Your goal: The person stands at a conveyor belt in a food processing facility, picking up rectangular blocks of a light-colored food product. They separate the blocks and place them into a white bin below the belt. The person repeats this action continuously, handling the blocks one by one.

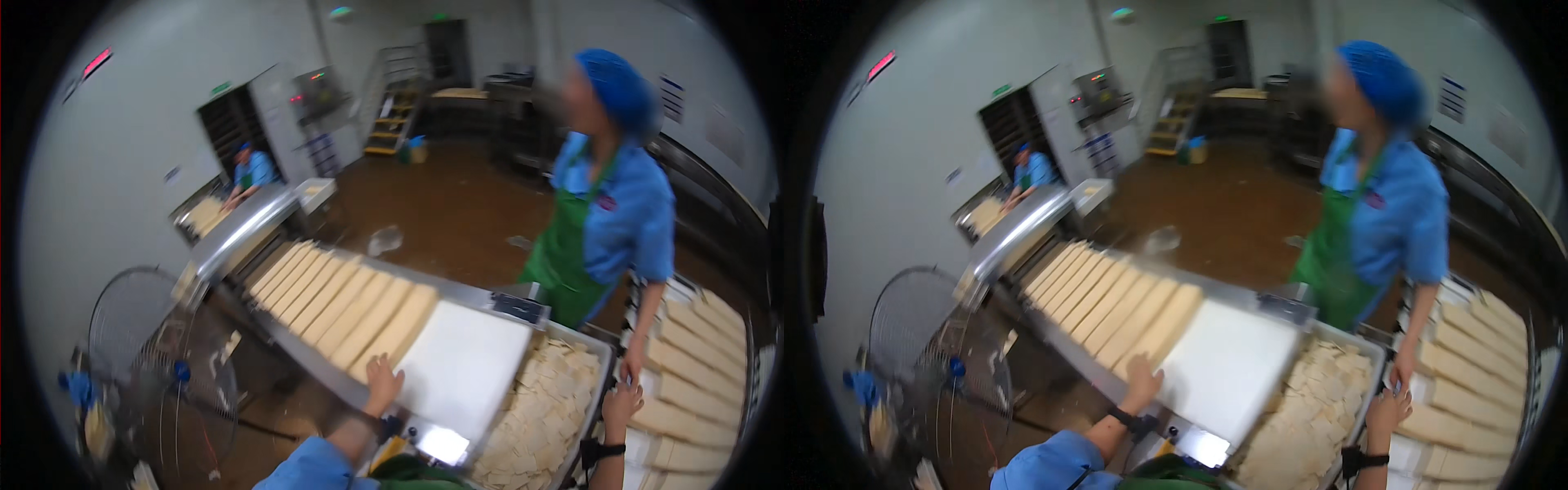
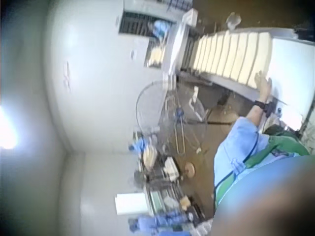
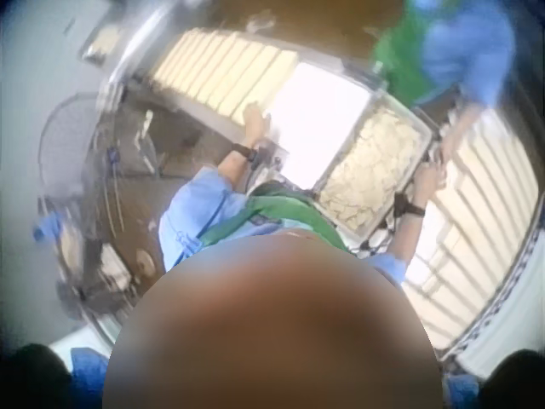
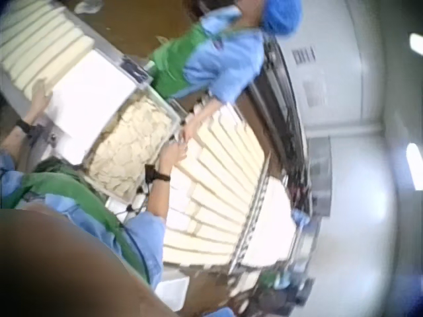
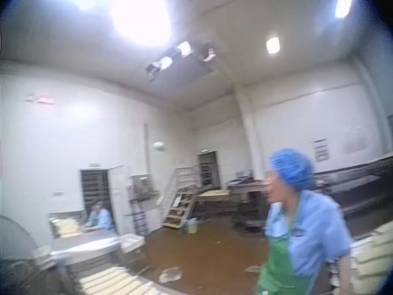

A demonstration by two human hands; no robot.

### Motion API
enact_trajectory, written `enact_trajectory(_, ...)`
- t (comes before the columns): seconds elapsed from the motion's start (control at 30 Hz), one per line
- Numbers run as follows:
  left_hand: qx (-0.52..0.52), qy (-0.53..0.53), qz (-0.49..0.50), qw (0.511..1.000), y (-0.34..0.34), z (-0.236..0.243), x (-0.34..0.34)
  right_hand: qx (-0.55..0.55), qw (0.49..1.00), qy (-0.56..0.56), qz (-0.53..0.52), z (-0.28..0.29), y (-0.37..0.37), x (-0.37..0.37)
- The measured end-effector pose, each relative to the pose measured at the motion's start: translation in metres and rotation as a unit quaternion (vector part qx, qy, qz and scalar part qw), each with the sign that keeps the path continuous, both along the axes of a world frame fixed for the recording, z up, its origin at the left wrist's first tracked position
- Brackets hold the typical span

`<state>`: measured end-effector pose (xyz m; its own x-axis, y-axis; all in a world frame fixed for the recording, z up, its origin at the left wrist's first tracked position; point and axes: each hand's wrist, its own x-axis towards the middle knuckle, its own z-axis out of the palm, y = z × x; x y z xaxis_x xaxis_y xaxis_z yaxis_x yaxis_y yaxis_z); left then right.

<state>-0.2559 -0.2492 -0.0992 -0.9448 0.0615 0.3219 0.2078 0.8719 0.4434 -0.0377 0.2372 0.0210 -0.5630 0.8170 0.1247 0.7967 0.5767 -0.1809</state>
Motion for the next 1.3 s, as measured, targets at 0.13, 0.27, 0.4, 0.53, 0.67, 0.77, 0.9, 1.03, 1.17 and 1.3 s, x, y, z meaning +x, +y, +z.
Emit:
enact_trajectory(0.13,-0.076,-0.132,0.136,0.979,-0.053,0.008,0.004,-0.095,0.978,0.021,0.184,-0.015,-0.053,-0.054)
enact_trajectory(0.27,-0.018,-0.204,0.07,0.976,-0.073,0.009,-0.005,-0.131,0.935,0.086,0.318,-0.068,-0.139,-0.142)
enact_trajectory(0.4,-0.047,-0.122,0.035,0.991,-0.069,-0.011,-0.015,-0.156,0.923,0.021,0.351,-0.095,-0.24,-0.233)
enact_trajectory(0.53,-0.08,-0.199,-0.009,0.977,-0.064,0.024,-0.024,-0.147,0.939,0.007,0.31,-0.116,-0.299,-0.309)
enact_trajectory(0.67,-0.093,-0.219,-0.066,0.969,-0.077,0.023,-0.028,-0.144,0.943,0.029,0.298,-0.112,-0.34,-0.376)
enact_trajectory(0.77,-0.129,-0.15,-0.068,0.978,-0.072,0.016,-0.025,-0.117,0.948,0.021,0.296,-0.109,-0.341,-0.418)
enact_trajectory(0.9,-0.14,-0.217,-0.095,0.961,-0.071,0.033,-0.028,-0.099,0.954,-0.068,0.275,-0.102,-0.356,-0.435)
enact_trajectory(1.03,-0.157,-0.207,-0.1,0.96,-0.073,0.032,-0.025,-0.116,0.959,-0.085,0.246,-0.089,-0.363,-0.427)
enact_trajectory(1.17,-0.139,-0.186,-0.115,0.966,-0.07,0.029,-0.023,-0.091,0.974,-0.049,0.202,-0.091,-0.347,-0.412)
enact_trajectory(1.3,-0.117,-0.169,-0.172,0.963,-0.071,0.032,-0.021,-0.134,0.983,-0.055,0.113,-0.081,-0.313,-0.378)
